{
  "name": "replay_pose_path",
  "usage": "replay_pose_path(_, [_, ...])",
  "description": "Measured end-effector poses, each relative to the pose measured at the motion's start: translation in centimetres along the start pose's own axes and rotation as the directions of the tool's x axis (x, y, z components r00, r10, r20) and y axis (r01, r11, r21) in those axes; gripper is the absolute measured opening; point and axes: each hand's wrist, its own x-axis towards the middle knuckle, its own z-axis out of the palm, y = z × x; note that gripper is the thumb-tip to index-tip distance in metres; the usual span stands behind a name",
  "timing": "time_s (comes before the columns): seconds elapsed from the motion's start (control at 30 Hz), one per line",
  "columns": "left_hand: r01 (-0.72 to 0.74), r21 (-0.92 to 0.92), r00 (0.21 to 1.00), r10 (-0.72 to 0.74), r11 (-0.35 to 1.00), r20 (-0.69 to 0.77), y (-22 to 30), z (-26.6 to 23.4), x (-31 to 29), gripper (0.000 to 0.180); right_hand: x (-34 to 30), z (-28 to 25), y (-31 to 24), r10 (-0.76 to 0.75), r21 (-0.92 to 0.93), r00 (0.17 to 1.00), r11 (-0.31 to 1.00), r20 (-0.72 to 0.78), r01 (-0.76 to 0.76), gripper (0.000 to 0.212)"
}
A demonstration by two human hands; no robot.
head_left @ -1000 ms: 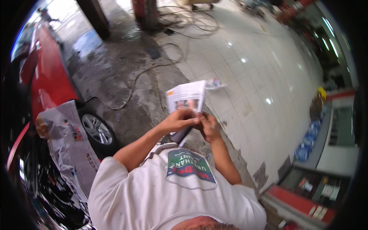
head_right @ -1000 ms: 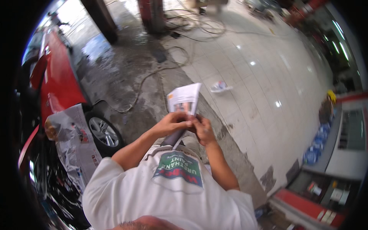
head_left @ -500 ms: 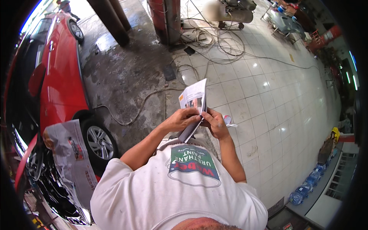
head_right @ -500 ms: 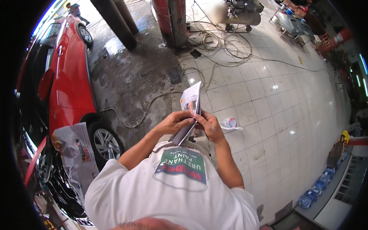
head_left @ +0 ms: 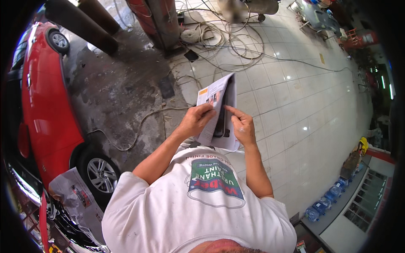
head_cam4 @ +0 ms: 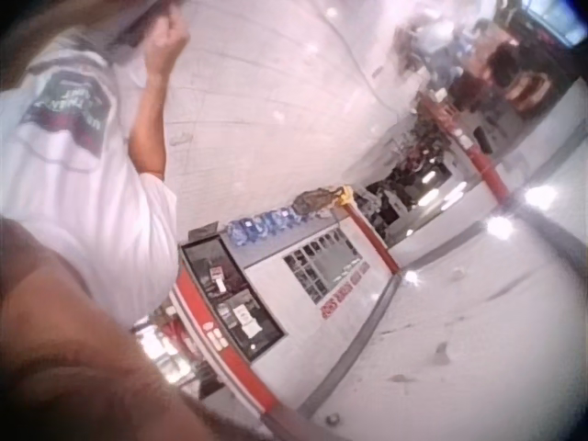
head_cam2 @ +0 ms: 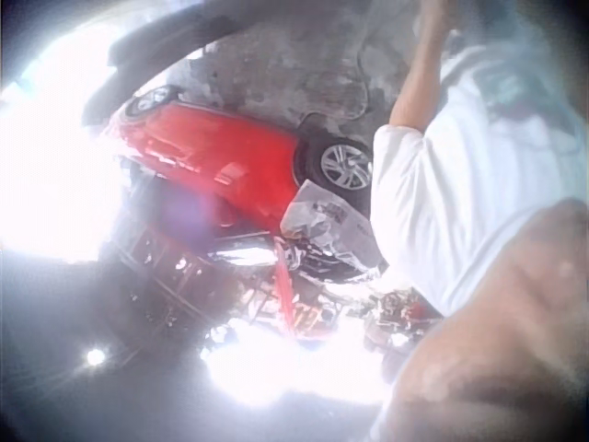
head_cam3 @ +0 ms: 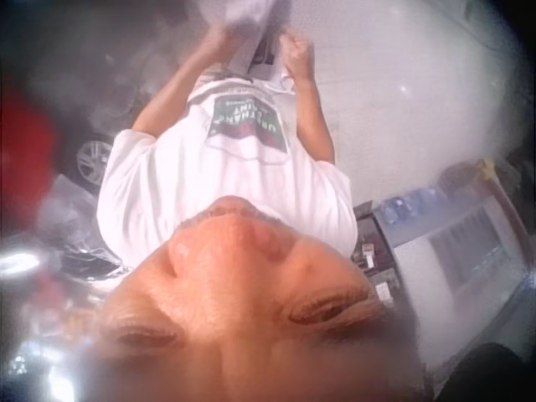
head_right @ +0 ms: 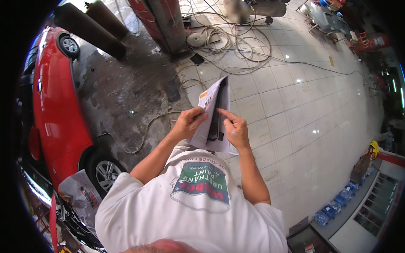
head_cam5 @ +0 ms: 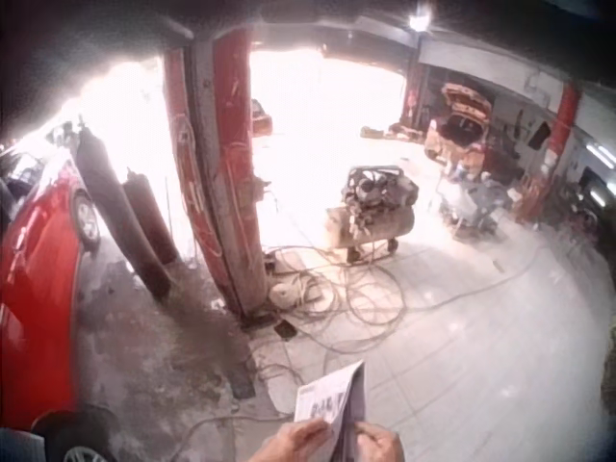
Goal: The person unfolds and places multiple newspaper sheets over the open engine bay of a red car. They smooth the papers to cover the engine components and surrounding areas.
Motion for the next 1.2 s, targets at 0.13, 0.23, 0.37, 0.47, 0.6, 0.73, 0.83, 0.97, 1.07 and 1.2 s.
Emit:
replay_pose_path(0.13, [-0.370, 0.079, 0.921, 0.353, 0.926, 0.167, 0.8, 4.0, 10.6, 0.016, 5.2, -3.7, -0.5, 0.239, 0.412, 0.954, 0.899, -0.181, -0.147, 0.030])
replay_pose_path(0.23, [-0.391, 0.106, 0.858, 0.321, 0.914, 0.400, 1.5, 7.0, 17.3, 0.016, 8.6, -7.3, 0.1, 0.373, 0.418, 0.885, 0.877, -0.278, -0.238, 0.038])
replay_pose_path(0.37, [-0.426, 0.040, 0.769, 0.338, 0.904, 0.542, 1.9, 8.4, 24.1, 0.023, 14.2, -11.8, 3.2, 0.341, 0.143, 0.829, 0.940, -0.442, -0.311, 0.033])
replay_pose_path(0.47, [-0.292, -0.072, 0.763, 0.278, 0.954, 0.584, 0.1, 7.5, 29.4, 0.028, 18.9, -14.1, 3.0, 0.141, -0.341, 0.944, 0.908, -0.299, -0.244, 0.020])
replay_pose_path(0.6, [0.102, -0.116, 0.975, -0.077, 0.988, 0.209, -3.8, 2.6, 35.5, 0.027, 28.7, -13.8, 3.8, 0.025, -0.543, 0.989, 0.838, 0.146, 0.059, 0.020])
replay_pose_path(0.73, [0.358, -0.498, 0.877, -0.468, 0.790, -0.111, -10.0, -4.8, 41.6, 0.028, 36.2, -7.4, 6.1, 0.244, -0.594, 0.818, 0.792, 0.521, 0.142, 0.034])
replay_pose_path(0.83, [0.329, -0.738, 0.717, -0.664, 0.589, -0.210, -16.4, -9.6, 46.2, 0.024, 39.6, -1.1, 6.6, 0.290, -0.557, 0.641, 0.788, 0.711, 0.262, 0.033])
replay_pose_path(0.97, [0.292, -0.827, 0.588, -0.773, 0.480, -0.241, -28.3, -11.5, 55.6, 0.021, 41.3, 3.0, 12.1, 0.294, -0.454, 0.549, 0.873, 0.782, 0.180, 0.031])
replay_pose_path(1.07, [0.325, -0.847, 0.524, -0.825, 0.421, -0.209, -41.4, -10.4, 63.4, 0.024, 43.7, 5.4, 17.6, 0.273, -0.376, 0.599, 0.925, 0.753, 0.050, 0.027])
replay_pose_path(1.2, [0.281, -0.885, 0.374, -0.892, 0.370, -0.254, -60.6, -10.5, 70.1, 0.038, 47.6, 6.0, 20.3, 0.106, -0.064, 0.667, 0.994, 0.738, -0.087, 0.024])
